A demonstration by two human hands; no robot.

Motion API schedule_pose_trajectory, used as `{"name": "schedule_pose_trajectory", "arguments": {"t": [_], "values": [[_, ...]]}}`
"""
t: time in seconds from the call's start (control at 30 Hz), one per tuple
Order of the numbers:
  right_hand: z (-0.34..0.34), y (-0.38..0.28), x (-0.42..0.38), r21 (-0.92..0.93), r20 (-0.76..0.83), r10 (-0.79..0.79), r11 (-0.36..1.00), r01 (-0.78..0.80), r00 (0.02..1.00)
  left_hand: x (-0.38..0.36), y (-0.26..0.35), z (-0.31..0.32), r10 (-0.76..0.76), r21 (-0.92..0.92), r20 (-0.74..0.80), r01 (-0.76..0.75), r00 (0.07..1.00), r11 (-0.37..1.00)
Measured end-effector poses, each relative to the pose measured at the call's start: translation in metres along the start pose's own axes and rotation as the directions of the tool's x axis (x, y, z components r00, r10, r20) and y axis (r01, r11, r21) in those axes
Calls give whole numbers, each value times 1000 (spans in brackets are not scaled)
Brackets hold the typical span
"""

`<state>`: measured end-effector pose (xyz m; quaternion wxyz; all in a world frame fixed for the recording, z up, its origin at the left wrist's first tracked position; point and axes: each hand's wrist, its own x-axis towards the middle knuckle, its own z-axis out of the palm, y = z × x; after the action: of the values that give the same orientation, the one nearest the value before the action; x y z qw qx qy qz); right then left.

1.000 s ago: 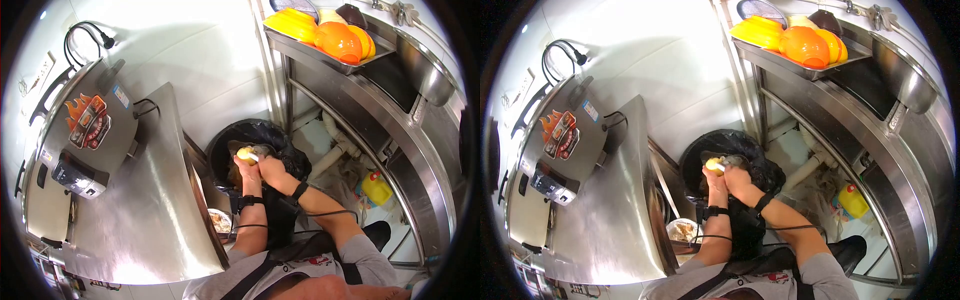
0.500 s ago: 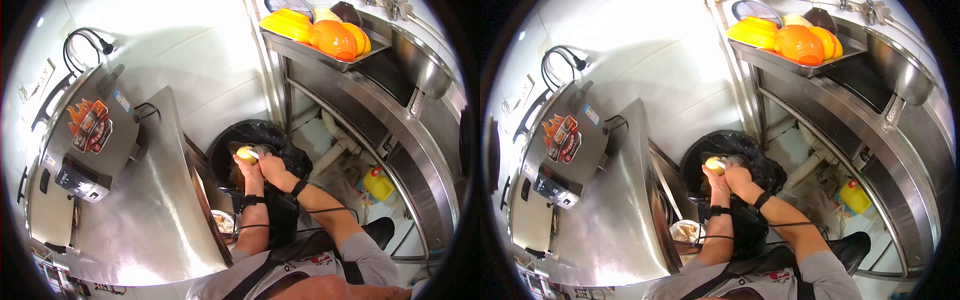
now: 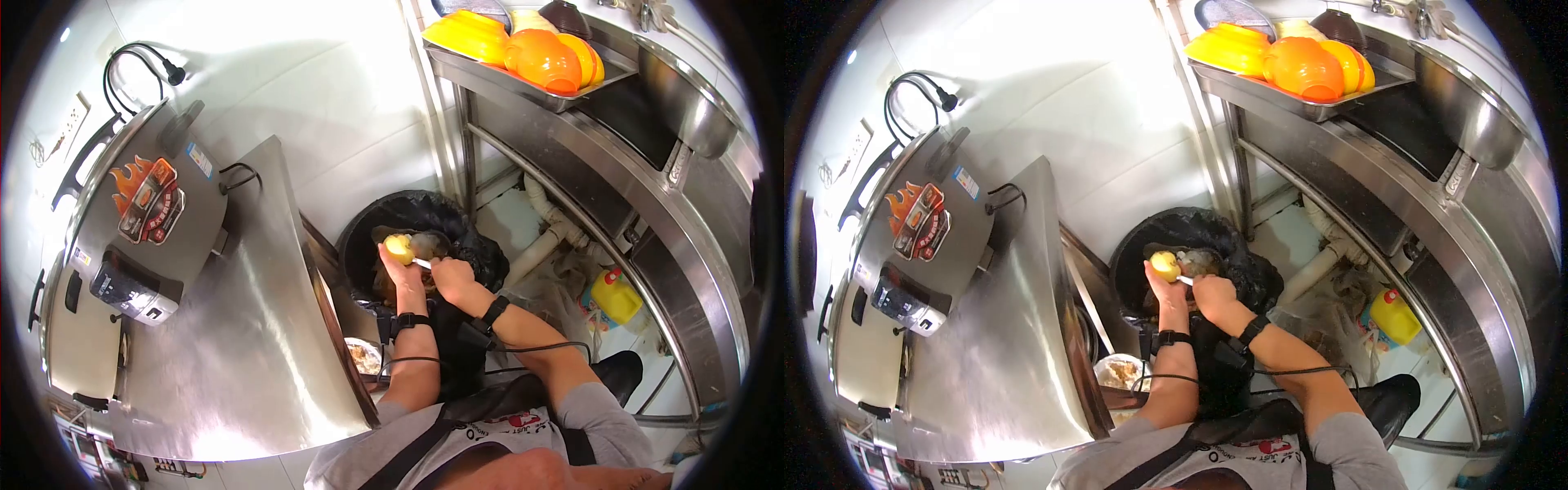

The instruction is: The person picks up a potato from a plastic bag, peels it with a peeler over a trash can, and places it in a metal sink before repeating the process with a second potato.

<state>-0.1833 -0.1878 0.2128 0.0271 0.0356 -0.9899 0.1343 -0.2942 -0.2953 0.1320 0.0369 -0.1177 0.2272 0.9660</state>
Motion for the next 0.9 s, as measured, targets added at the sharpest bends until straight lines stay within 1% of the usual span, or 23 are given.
{"name": "schedule_pose_trajectory", "arguments": {"t": [0.03, 0.07, 0.1, 0.13, 0.17, 0.2, 0.27, 0.3, 0.37, 0.4, 0.43, 0.47, 0.5, 0.53, 0.57, 0.6, 0.67, 0.7, 0.77, 0.8, 0.83, 0.87, 0.9], "values": [[6, 3, 2, 1, 2, -3, 1000, 3, 1000, -6, -1, 2, -41, -82, 15, 42, 999, 996], [11, 6, 6, 12, -50, 70, 997, -70, 996, -8, 1, 6, -39, -83, 15, 40, 999, 996], [9, 4, 5, 28, -96, 146, 989, -144, 985, -10, 1, 7, -94, -54, -6, 94, 996, 994], [8, 3, 2, 27, -91, 148, 989, -146, 985, -13, 1, 7, -151, -27, -28, 150, 988, 988], [4, 4, 2, 94, -126, 167, 983, -156, 978, -14, 3, 8, -177, 6, -13, 177, 984, 984], [-2, 4, 2, 159, -161, 187, 974, -162, 969, -14, 4, 9, -180, 2, -9, 180, 984, 984], [-3, 9, 8, 183, -163, 188, 970, -158, 968, -13, 7, 9, -204, 35, 24, 203, 979, 978], [-6, 11, 15, 211, -189, 184, 967, -143, 965, -11, 8, 10, -204, 32, 23, 203, 979, 979], [-14, 14, 31, 245, -230, 158, 964, -100, 960, -5, 9, 8, -170, 153, 21, 165, 985, 974], [-24, 13, 38, 250, -219, 123, 966, -66, 968, -5, 10, 4, -152, 216, 16, 145, 988, 966], [-28, 16, 49, 234, -197, 52, 972, -5, 979, -9, 10, 7, -116, 273, 1, 112, 993, 956], [-31, 16, 55, 218, -175, -17, 974, 56, 984, -13, 11, 10, -116, 276, 0, 111, 993, 955], [-27, 17, 61, 219, -179, -15, 974, 55, 984, -16, 11, 15, -75, 310, 5, 70, 997, 948], [-24, 17, 68, 157, -136, -63, 984, 85, 989, -18, 10, 20, -35, 343, 13, 28, 999, 939], [-20, 18, 72, 97, -85, -109, 988, 117, 990, -20, 10, 25, -4, 358, -31, 15, 999, 933], [-15, 16, 69, 96, -85, -108, 989, 116, 990, -17, 9, 21, -4, 358, -31, 15, 1000, 934], [1, 7, 52, 53, -174, -77, 995, 87, 982, -8, 7, 9, 14, 357, -50, 5, 999, 934], [-1, -2, 36, 30, -101, -63, 997, 66, 993, -7, 7, 9, 50, 297, -67, -28, 996, 955], [18, -4, 15, 63, -70, -82, 994, 86, 994, 8, 7, -6, 96, 189, -106, -75, 990, 979], [19, -3, 12, 98, -49, -98, 990, 103, 994, 6, 7, -2, 99, 186, -111, -77, 989, 980], [19, -2, 12, 97, -46, -105, 989, 109, 993, 4, 5, 4, 165, 212, -103, -141, 981, 967], [19, -1, 11, 109, -95, -51, 992, 61, 994, 1, 6, 10, 231, 239, -92, -204, 969, 950], [15, -1, 11, 124, -144, 8, 992, 10, 990, -3, 7, 11, 186, 242, -124, -152, 975, 958]]}}
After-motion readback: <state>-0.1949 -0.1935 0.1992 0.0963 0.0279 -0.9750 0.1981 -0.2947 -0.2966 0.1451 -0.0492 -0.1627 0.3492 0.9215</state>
